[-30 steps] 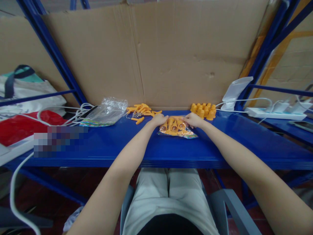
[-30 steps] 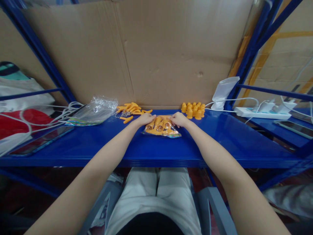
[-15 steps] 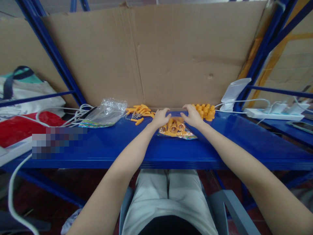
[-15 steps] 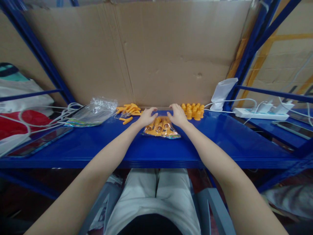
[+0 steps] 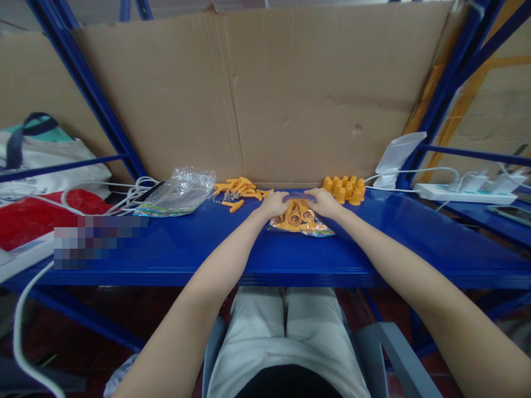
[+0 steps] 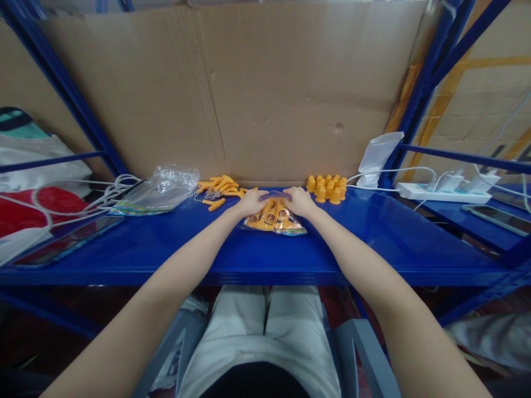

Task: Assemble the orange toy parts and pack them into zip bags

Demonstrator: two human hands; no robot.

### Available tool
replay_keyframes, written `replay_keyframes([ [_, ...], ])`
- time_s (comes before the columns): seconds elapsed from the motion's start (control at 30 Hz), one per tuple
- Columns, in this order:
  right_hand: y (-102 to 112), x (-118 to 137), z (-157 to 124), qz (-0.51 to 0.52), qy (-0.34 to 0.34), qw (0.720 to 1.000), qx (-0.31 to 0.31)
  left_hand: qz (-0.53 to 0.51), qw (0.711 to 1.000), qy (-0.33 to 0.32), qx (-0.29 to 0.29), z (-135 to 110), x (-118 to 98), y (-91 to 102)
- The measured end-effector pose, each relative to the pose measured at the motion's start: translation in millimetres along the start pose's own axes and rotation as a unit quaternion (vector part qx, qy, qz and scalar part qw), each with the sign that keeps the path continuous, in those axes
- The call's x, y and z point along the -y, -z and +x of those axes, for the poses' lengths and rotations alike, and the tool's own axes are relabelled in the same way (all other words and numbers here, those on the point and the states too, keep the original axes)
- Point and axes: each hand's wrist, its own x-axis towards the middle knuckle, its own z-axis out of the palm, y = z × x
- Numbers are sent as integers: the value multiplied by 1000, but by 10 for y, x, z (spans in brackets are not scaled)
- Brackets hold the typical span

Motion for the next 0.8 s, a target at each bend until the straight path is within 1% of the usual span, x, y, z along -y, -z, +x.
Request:
replay_keyframes([
  [0.13,38,28,-6,-11,-33,999,8,13,1000,26,-11,-38,-28,22],
  [0.27,77,35,-2,-18,-32,999,16,-6,999,26,-24,-48,-31,19],
  [0.4,114,6,-6,-20,-13,1000,10,-59,998,8,-1,-30,-9,-5],
  [0.5,135,-23,-12,-15,14,1000,9,-73,997,5,-2,-28,-4,0],
  [0.67,146,-52,-7,-13,39,999,29,-56,998,16,3,-55,-41,55],
  [0.8,162,-48,-7,5,43,998,40,-13,1000,16,0,-111,-110,119],
])
